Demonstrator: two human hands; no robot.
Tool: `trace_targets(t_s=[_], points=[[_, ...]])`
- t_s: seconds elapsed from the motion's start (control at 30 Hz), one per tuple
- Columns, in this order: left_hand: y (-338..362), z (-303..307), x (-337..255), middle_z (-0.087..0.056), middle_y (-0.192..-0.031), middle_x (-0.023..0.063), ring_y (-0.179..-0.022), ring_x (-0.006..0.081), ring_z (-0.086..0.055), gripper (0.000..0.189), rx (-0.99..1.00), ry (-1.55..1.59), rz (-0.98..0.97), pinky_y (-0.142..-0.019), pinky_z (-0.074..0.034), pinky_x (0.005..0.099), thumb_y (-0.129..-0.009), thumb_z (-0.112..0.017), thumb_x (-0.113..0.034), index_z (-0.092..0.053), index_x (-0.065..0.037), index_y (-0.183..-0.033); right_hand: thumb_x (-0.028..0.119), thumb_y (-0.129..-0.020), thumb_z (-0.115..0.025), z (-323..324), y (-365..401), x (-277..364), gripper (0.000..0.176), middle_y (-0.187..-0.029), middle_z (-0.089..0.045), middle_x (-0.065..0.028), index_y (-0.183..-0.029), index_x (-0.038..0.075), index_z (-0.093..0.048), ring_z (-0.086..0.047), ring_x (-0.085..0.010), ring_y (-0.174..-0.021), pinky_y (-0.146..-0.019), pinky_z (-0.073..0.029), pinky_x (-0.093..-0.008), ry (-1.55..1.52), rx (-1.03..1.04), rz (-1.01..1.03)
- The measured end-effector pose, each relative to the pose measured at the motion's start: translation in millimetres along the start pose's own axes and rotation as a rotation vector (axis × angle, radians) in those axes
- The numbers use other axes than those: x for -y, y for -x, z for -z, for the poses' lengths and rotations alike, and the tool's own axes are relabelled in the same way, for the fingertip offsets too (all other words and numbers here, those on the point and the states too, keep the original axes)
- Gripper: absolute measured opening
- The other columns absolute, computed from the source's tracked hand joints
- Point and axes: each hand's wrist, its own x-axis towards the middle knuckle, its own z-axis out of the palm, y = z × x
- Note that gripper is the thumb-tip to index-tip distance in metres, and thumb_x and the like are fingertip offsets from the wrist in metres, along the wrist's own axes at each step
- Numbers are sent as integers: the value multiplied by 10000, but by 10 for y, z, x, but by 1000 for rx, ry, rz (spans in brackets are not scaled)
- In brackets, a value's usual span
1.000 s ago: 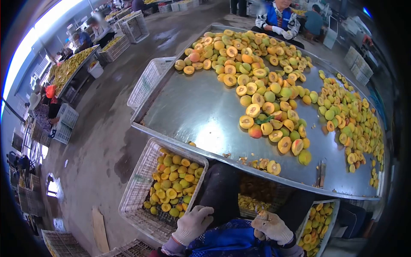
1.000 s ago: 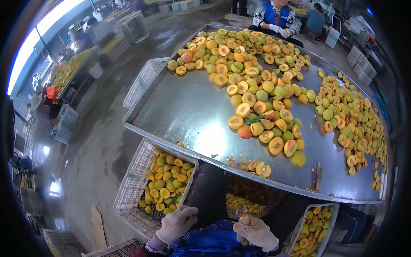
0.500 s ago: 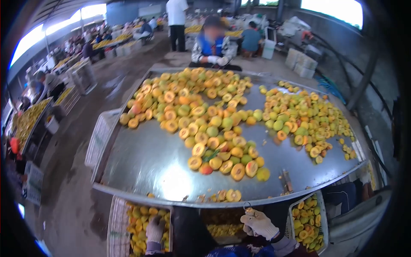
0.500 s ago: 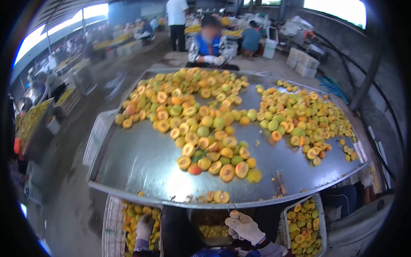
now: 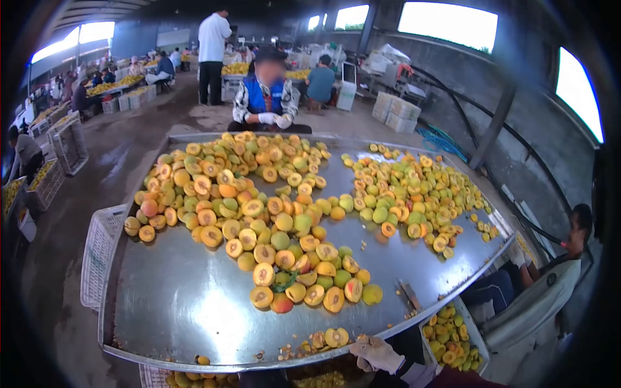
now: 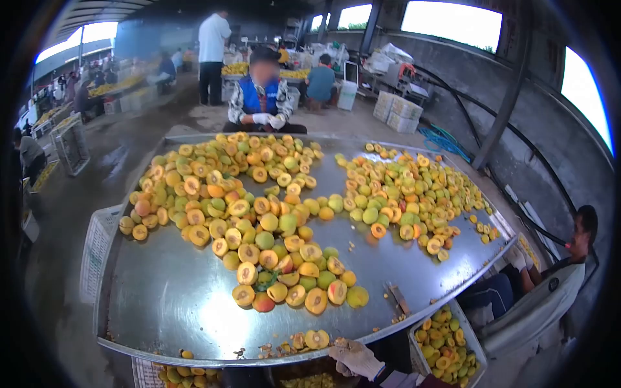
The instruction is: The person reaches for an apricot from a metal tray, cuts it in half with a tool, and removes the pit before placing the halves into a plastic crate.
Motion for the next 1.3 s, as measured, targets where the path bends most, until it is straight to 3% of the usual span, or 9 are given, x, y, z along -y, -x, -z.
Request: trace_targets(t_s=[0.3, 0.5, 0.67, 0.73, 0.77, 0.8, 0.93, 1.07, 1.3], points=[[152, 346, 73, -672, -995, 183, -866, 312, -645, 414, -297, 270, 0, -772, -520, 415, -986, -498, -363, -603, -10, -1175, 434, -909, -620, 14, 2, 14, 369, -588, -592, -13, -998, 79, -577, -526, -83, -446, -380, -387, -228, 36, 18, 10], [857, 1179, -455, -678, -954, 152, -813, 275, -646, 369, -655, 840, -324, -739, -526, 396, -984, -532, -320, -630, 7, -1124, 450, -908, -621, 38, -22, 13, 377, -617, -613, -16, -1061, 107, -591, -565, -90, -482, -400, -426, -229, 53, 42, 0], [1686, 1859, -1504, -641, -869, 65, -721, 167, -582, 229, -266, 1238, -577, -654, -505, 342, -966, -586, -163, -652, 48, -1026, 442, -899, -619, 45, -52, -36, 377, -636, -620, -27, -1026, 87, -616, -579, -107, -521, -475, -458, -263, 55, 36, 56], [1789, 1988, -1982, -675, -1006, 141, -887, 232, -666, 207, 66, 1071, -371, -773, -530, 316, -852, -611, -98, -677, -16, -1030, 430, -901, -610, 18, -246, -260, 369, -641, -622, -32, -1019, 80, -618, -589, -117, -542, -504, -467, -276, 116, -41, 220], [1750, 2000, -2212, -668, -960, 133, -868, 192, -642, 196, 124, 881, -721, -742, -514, 278, -861, -577, 1, -657, 28, -1037, 417, -903, -601, -5, -300, -362, 362, -646, -624, -38, -1012, 73, -621, -599, -126, -562, -534, -476, -289, 187, -126, 376], [1740, 2010, -2505, -696, -1028, 149, -939, 277, -681, 155, -10, 629, -977, -809, -519, 324, -871, -632, -62, -694, -39, -1011, 397, -910, -581, 35, -103, -116, 345, -649, -624, -52, -1011, 68, -617, -614, -142, -588, -561, -483, -301, 78, -12, 156], [1417, 1562, -3260, -632, -1219, 94, -1055, 347, -624, 328, -125, 154, -1213, -893, -505, 443, -800, -696, -261, -656, -121, -1093, 392, -924, -560, 55, -76, -71, 322, -647, -621, -48, -953, 75, -607, -604, -141, -555, -517, -480, -291, -4, 62, 127], [1251, 1200, -3397, -628, -1212, 95, -1044, 329, -630, 397, -35, -369, -1045, -873, -509, 442, -740, -743, -328, -646, -152, -1084, 401, -924, -565, 98, -162, -156, 316, -626, -608, -34, -929, 87, -595, -597, -136, -530, -487, -472, -281, -75, 172, 120], [1410, 1421, -3220, -660, -1020, 110, -908, 280, -678, 493, 28, 128, -681, -770, -555, 394, -740, -800, -309, -588, -81, -1122, 423, -909, -573, 177, -104, -173, 350, -663, -633, -53, -1018, 91, -575, -617, -139, -569, -523, -490, -288, -115, 294, 140]])
